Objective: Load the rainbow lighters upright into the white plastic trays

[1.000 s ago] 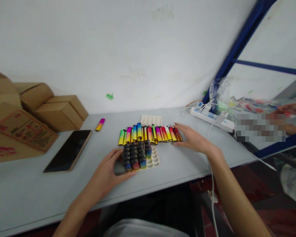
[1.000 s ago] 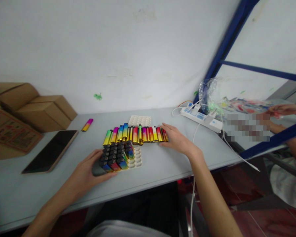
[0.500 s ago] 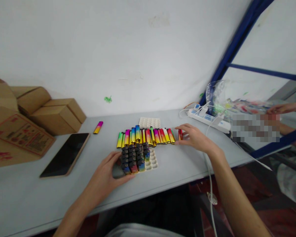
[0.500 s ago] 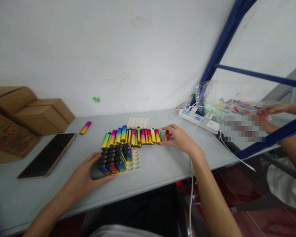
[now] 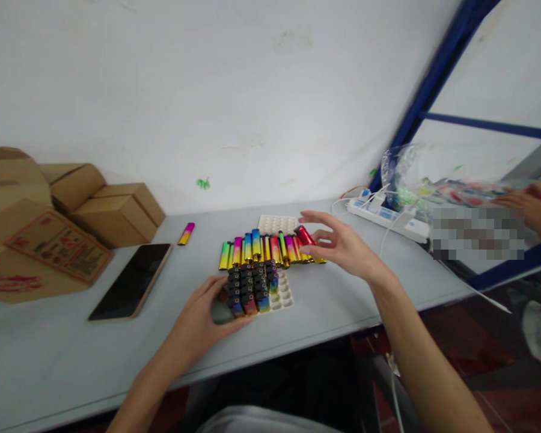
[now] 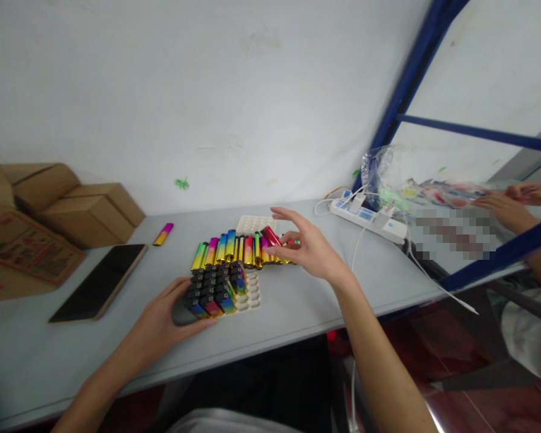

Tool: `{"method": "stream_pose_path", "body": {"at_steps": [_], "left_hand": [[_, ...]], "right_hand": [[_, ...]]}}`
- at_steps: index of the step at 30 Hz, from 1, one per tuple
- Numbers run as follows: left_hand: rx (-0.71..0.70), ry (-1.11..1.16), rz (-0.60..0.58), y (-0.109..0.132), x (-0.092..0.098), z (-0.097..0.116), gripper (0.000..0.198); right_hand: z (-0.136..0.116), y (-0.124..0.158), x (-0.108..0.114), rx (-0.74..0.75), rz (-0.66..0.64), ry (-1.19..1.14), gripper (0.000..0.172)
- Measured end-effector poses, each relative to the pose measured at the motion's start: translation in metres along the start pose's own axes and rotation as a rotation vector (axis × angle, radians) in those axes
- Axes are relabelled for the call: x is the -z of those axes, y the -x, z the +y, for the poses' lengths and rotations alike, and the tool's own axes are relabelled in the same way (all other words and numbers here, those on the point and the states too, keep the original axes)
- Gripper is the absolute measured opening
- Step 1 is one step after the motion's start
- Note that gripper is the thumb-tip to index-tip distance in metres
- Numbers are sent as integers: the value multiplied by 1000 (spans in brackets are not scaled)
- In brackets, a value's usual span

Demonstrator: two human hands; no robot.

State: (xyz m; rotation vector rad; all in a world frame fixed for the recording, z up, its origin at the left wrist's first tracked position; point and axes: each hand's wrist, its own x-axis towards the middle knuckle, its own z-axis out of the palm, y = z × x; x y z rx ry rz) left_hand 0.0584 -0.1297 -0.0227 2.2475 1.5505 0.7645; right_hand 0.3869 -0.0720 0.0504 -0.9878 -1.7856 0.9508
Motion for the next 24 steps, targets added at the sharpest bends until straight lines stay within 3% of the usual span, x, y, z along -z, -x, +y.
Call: {"method": "stream_pose_path", "body": {"at_steps": [4,8,10,19,24], "left_hand": [[10,-8,-11,1,0,1,64],[29,-16,-19,2,-1,0,69],[32,-21,-15,1,-1,-1,70],[-15,-28,24,1,1,2,63],[-1,-40,25,1,-1,0,64]], "right_hand": [[5,-5,-10,-46,-122,-59,27],[10,-7,-18,-96,-287,-269,27],[13,-6,-23,-116,-306,-331,30],[28,-4,-32,-144,67,75,54],[28,-6,-31,-154,192,228,46]]}}
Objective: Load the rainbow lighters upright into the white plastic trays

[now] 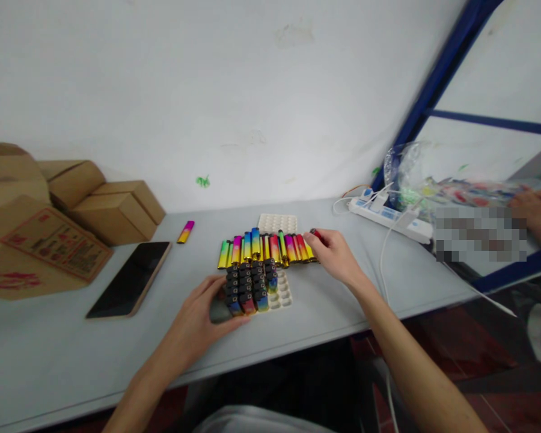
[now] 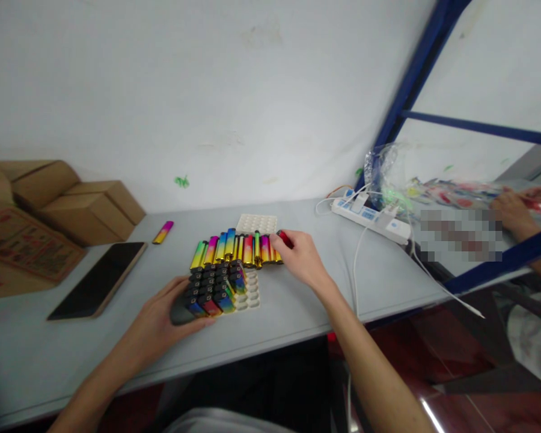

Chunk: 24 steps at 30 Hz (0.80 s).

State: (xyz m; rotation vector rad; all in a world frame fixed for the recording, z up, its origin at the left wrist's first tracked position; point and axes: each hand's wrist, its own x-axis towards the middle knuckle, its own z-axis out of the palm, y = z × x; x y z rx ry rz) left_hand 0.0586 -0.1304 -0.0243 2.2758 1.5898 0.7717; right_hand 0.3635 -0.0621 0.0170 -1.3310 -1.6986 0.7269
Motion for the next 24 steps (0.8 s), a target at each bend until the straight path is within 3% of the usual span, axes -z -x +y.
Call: {"method": "stream_pose_path", "body": {"at_steps": [7,16,24], "left_hand": [[10,-8,14,0,-4,-1,65],[35,-1,-8,0,-2,2,67],[45,-8,-11,1,-5,-1,69]], "right_hand": [[0,1,1,26,-30,101,34],[-4,1,0,41,-39,170,46],[-7,2,-2,59,-29,194,37]]}}
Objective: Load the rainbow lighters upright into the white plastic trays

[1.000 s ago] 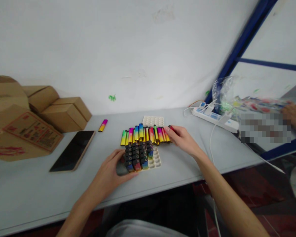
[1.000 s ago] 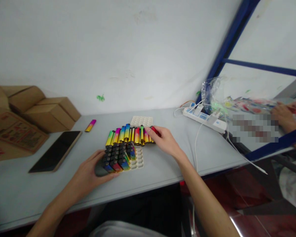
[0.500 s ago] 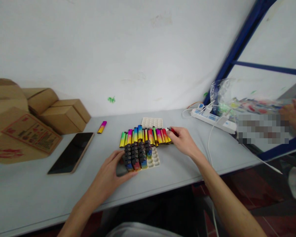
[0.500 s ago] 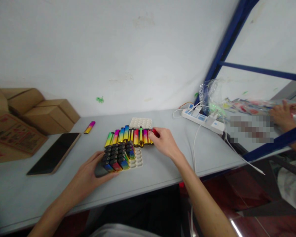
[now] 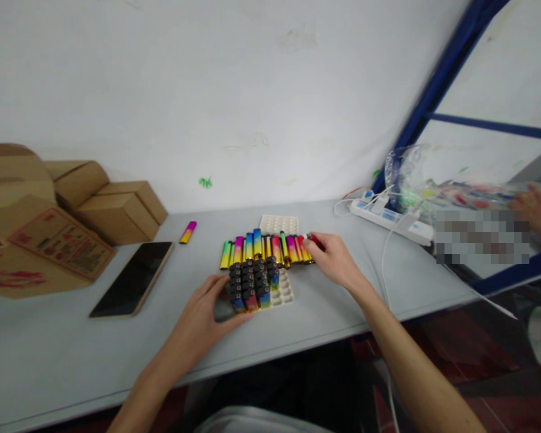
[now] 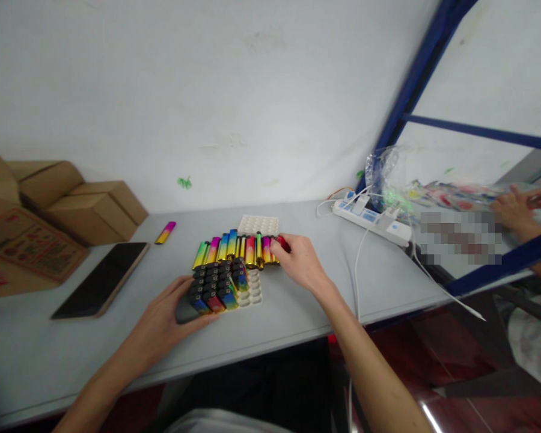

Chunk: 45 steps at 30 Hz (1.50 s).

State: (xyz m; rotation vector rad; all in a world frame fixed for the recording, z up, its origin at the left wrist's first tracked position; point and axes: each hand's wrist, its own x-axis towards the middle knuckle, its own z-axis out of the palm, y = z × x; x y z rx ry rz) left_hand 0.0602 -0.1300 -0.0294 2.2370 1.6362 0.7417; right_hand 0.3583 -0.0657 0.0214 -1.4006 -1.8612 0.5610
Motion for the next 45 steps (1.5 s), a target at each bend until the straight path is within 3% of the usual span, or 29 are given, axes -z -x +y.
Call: {"method": "stream_pose_path", "body": {"at_steps": [4,10,15,20,26,32,38,45], "left_hand": [[15,-2,1,1,-1,-1,66],[6,31,-7,0,1,3,66],[15,41,-25,0,1,3,67],[9,41,-29,2,1,2,69],[17,62,-44,2,2,3,69],[22,55,-42,2,1,4,69],[6,52,-38,2,2,3,68],[3,37,-19,3,0,2,68]], "right_hand": [[-5,2,6,43,-30,-2,43],[-10,4,18,186,-276,-225,29],[-22,2,20,335,-312,-131,26],[-22,4,15,220,-357,-220,26],[-19,8,11,63,-513,-421,28],[-28,10,12,116,-519,-346,25],[-37,13,10,251,-480,-106,16],[-42,16,0,218,-439,-134,26]]}}
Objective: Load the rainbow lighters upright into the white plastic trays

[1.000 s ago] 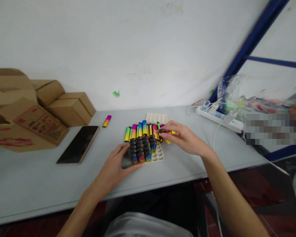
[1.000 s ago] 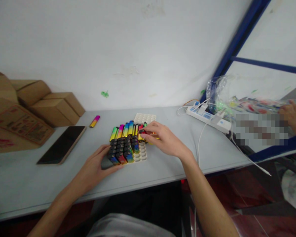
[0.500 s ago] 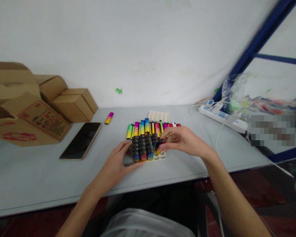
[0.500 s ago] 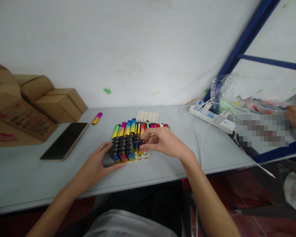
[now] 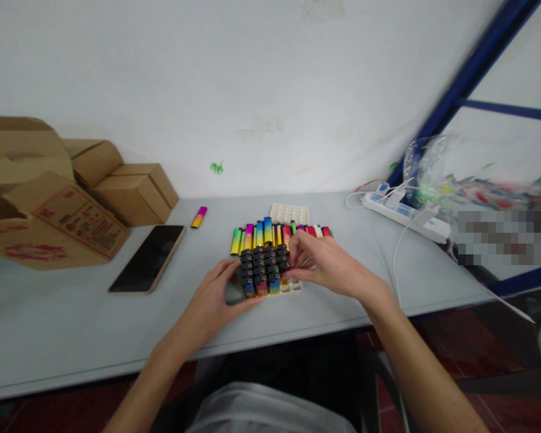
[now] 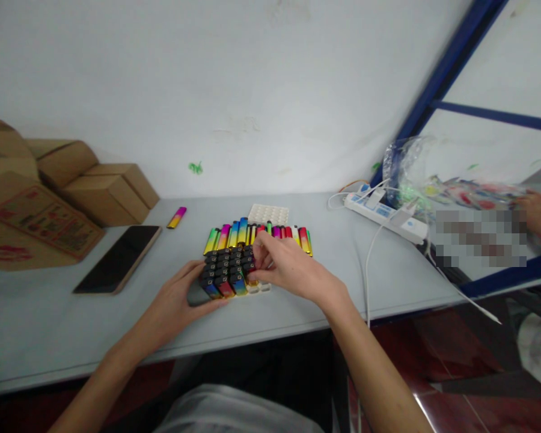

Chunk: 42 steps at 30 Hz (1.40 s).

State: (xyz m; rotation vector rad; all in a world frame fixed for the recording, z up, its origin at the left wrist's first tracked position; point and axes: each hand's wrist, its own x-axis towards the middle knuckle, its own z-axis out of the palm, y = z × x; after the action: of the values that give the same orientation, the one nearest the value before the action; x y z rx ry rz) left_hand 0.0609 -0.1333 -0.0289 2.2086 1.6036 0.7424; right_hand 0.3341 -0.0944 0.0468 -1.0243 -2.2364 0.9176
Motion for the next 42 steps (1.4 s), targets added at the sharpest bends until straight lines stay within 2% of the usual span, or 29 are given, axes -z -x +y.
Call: {"method": "stream_pose_path", "body": {"at_steps": [5,7,10,12,14,16,18,21,29,33,37,41,42], "left_hand": [[-5,4,13,-1,0,0,66],[-3,9,12,-1,0,-1,66],[3,-1,12,-1,0,-2,67],[0,-3,11,-1,0,-2,66],[-3,-3,9,-1,0,-3,66],[-4,-8,8,-1,-1,-4,66],[-1,-17,10,-1,-1,-4,67],[0,-34,11,-2,-2,-4,69],[-7,-32,9,-2,-1,-4,68],[-20,-25,15,-2,-1,-5,66],[-17,-26,20,-1,-2,-6,67],[-20,-24,17,-1,-2,-6,66],[-21,-27,21,-1,-2,-6,66]], "right_hand": [[6,5,22,-32,-37,-47,26],[19,9,38,-57,48,24,21],[51,16,59,-120,259,214,18],[73,21,68,-144,267,305,31],[90,25,71,-171,174,342,56],[99,27,70,-199,65,343,77],[100,25,67,-216,-5,334,85],[95,20,63,-209,-20,333,78],[90,24,72,-114,85,240,63],[89,29,77,-87,184,74,50],[76,26,74,-113,245,-110,40],[63,18,66,-25,305,-225,28],[60,16,63,-3,320,-270,30]]}}
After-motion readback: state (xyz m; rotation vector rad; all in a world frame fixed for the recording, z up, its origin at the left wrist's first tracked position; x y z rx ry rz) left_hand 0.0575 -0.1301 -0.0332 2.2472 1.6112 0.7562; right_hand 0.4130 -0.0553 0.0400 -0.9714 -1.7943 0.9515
